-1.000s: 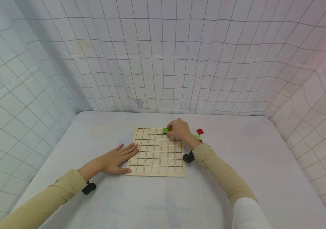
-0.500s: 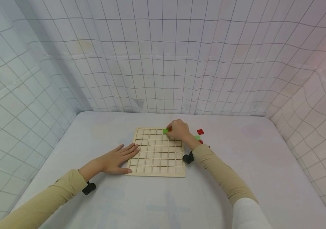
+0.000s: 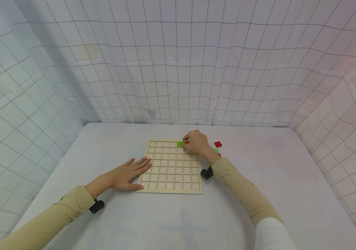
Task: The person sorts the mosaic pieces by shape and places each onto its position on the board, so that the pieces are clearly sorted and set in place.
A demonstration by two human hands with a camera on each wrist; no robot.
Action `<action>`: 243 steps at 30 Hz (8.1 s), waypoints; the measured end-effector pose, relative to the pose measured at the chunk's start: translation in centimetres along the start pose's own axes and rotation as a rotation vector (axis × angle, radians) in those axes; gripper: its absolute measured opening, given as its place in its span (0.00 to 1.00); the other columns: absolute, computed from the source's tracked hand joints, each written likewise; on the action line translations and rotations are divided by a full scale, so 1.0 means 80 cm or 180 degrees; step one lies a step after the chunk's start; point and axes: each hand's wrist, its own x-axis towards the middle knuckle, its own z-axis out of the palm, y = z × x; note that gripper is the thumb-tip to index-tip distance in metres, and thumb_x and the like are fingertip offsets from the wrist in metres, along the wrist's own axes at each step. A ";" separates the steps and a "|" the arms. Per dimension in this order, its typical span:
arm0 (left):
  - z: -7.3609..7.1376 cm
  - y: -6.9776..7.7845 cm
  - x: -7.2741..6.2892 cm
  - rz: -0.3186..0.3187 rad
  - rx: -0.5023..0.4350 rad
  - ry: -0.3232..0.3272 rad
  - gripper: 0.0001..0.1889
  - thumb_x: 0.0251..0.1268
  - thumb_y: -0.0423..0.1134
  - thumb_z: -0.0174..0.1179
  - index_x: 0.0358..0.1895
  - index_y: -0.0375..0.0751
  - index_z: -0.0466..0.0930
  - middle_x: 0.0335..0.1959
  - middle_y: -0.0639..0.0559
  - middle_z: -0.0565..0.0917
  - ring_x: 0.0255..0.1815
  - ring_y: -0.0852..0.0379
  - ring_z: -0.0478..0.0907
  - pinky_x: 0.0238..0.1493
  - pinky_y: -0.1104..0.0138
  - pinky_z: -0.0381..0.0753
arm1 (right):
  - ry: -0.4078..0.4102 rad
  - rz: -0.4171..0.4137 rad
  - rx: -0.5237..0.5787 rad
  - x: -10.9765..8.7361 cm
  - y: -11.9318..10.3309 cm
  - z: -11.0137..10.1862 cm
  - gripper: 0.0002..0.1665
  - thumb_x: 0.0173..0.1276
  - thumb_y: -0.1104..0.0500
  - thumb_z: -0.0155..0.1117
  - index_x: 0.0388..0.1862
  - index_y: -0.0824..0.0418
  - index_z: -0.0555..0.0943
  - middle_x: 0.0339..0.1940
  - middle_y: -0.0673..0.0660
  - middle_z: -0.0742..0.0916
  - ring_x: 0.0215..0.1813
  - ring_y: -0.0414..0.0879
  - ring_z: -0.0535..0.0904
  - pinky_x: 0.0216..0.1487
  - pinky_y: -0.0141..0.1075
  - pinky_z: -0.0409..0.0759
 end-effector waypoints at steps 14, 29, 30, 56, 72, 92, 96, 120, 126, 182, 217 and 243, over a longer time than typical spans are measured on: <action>0.006 -0.003 0.002 -0.0047 0.0025 -0.0024 0.45 0.66 0.66 0.48 0.78 0.45 0.43 0.80 0.47 0.44 0.80 0.46 0.41 0.74 0.41 0.44 | 0.0186 -0.0076 0.0155 -0.013 0.019 -0.004 0.16 0.60 0.50 0.70 0.46 0.54 0.87 0.46 0.53 0.88 0.50 0.51 0.80 0.37 0.41 0.81; 0.005 -0.001 0.001 -0.0080 0.0023 -0.0043 0.45 0.66 0.66 0.47 0.78 0.45 0.43 0.80 0.46 0.44 0.80 0.46 0.42 0.75 0.41 0.44 | 0.0413 0.0000 0.0235 -0.036 0.052 -0.021 0.16 0.59 0.54 0.69 0.46 0.56 0.87 0.45 0.54 0.89 0.46 0.52 0.79 0.35 0.41 0.80; 0.005 -0.001 0.001 -0.0083 0.0019 -0.0048 0.45 0.66 0.66 0.47 0.78 0.45 0.43 0.80 0.46 0.44 0.80 0.46 0.41 0.75 0.42 0.44 | 0.0427 0.0005 0.0235 -0.038 0.055 -0.022 0.15 0.59 0.54 0.69 0.46 0.56 0.87 0.45 0.55 0.89 0.46 0.52 0.79 0.35 0.42 0.81; 0.001 0.002 0.000 -0.0042 0.0008 0.0000 0.45 0.67 0.65 0.49 0.78 0.43 0.45 0.79 0.45 0.45 0.80 0.44 0.43 0.74 0.41 0.45 | 0.0536 0.0457 0.0035 -0.074 0.106 -0.040 0.17 0.61 0.55 0.69 0.48 0.57 0.86 0.44 0.57 0.88 0.46 0.53 0.79 0.38 0.44 0.80; 0.005 -0.001 0.002 -0.0054 -0.0003 0.0038 0.45 0.66 0.66 0.48 0.78 0.46 0.44 0.80 0.47 0.45 0.80 0.46 0.42 0.75 0.42 0.44 | 0.0368 0.0585 0.0193 -0.087 0.133 -0.043 0.20 0.60 0.57 0.68 0.52 0.59 0.84 0.49 0.61 0.87 0.50 0.57 0.77 0.45 0.48 0.78; -0.004 0.004 0.001 0.0007 -0.0009 0.0066 0.45 0.66 0.63 0.51 0.77 0.41 0.48 0.79 0.42 0.48 0.79 0.43 0.45 0.73 0.39 0.47 | 0.0072 0.0359 0.0034 -0.082 0.143 -0.041 0.22 0.60 0.64 0.60 0.55 0.58 0.83 0.51 0.64 0.82 0.54 0.57 0.72 0.48 0.54 0.79; -0.003 0.003 0.001 0.0001 0.0003 0.0062 0.45 0.66 0.63 0.50 0.77 0.41 0.47 0.79 0.43 0.48 0.79 0.43 0.45 0.73 0.39 0.47 | 0.0119 0.0303 0.0011 -0.083 0.146 -0.041 0.20 0.61 0.64 0.62 0.53 0.59 0.84 0.49 0.63 0.83 0.53 0.57 0.72 0.48 0.54 0.79; 0.003 0.000 0.000 -0.0004 -0.0009 0.0054 0.45 0.66 0.64 0.49 0.78 0.42 0.46 0.79 0.43 0.46 0.79 0.43 0.43 0.73 0.40 0.46 | 0.0215 0.0445 -0.0117 -0.087 0.150 -0.039 0.18 0.62 0.55 0.65 0.48 0.63 0.86 0.53 0.64 0.84 0.59 0.61 0.71 0.52 0.58 0.77; 0.002 0.001 0.000 -0.0026 0.0000 0.0024 0.45 0.66 0.65 0.49 0.78 0.43 0.45 0.79 0.43 0.46 0.80 0.43 0.43 0.73 0.40 0.46 | 0.0214 0.0473 -0.0108 -0.088 0.151 -0.038 0.18 0.62 0.54 0.66 0.47 0.62 0.86 0.53 0.64 0.84 0.59 0.60 0.71 0.53 0.58 0.76; 0.002 0.001 0.000 -0.0026 -0.0081 0.0009 0.45 0.66 0.64 0.50 0.78 0.43 0.45 0.79 0.44 0.45 0.80 0.44 0.42 0.74 0.40 0.44 | 0.0329 0.0338 0.0056 -0.060 0.072 -0.035 0.20 0.61 0.50 0.67 0.48 0.59 0.86 0.43 0.56 0.89 0.40 0.50 0.79 0.27 0.31 0.73; 0.003 -0.001 0.000 0.0018 -0.0039 0.0033 0.45 0.67 0.64 0.49 0.78 0.44 0.44 0.79 0.45 0.45 0.80 0.44 0.42 0.74 0.41 0.44 | 0.0098 -0.0042 0.0132 -0.004 -0.010 -0.008 0.18 0.61 0.49 0.70 0.46 0.57 0.87 0.44 0.53 0.89 0.39 0.48 0.83 0.23 0.28 0.70; 0.007 -0.001 -0.001 -0.0036 -0.0079 -0.0011 0.45 0.67 0.65 0.48 0.78 0.46 0.42 0.80 0.47 0.43 0.80 0.46 0.40 0.74 0.41 0.44 | -0.0061 -0.0168 0.0202 0.014 -0.031 0.014 0.15 0.61 0.51 0.69 0.44 0.57 0.88 0.44 0.53 0.90 0.43 0.48 0.83 0.28 0.31 0.75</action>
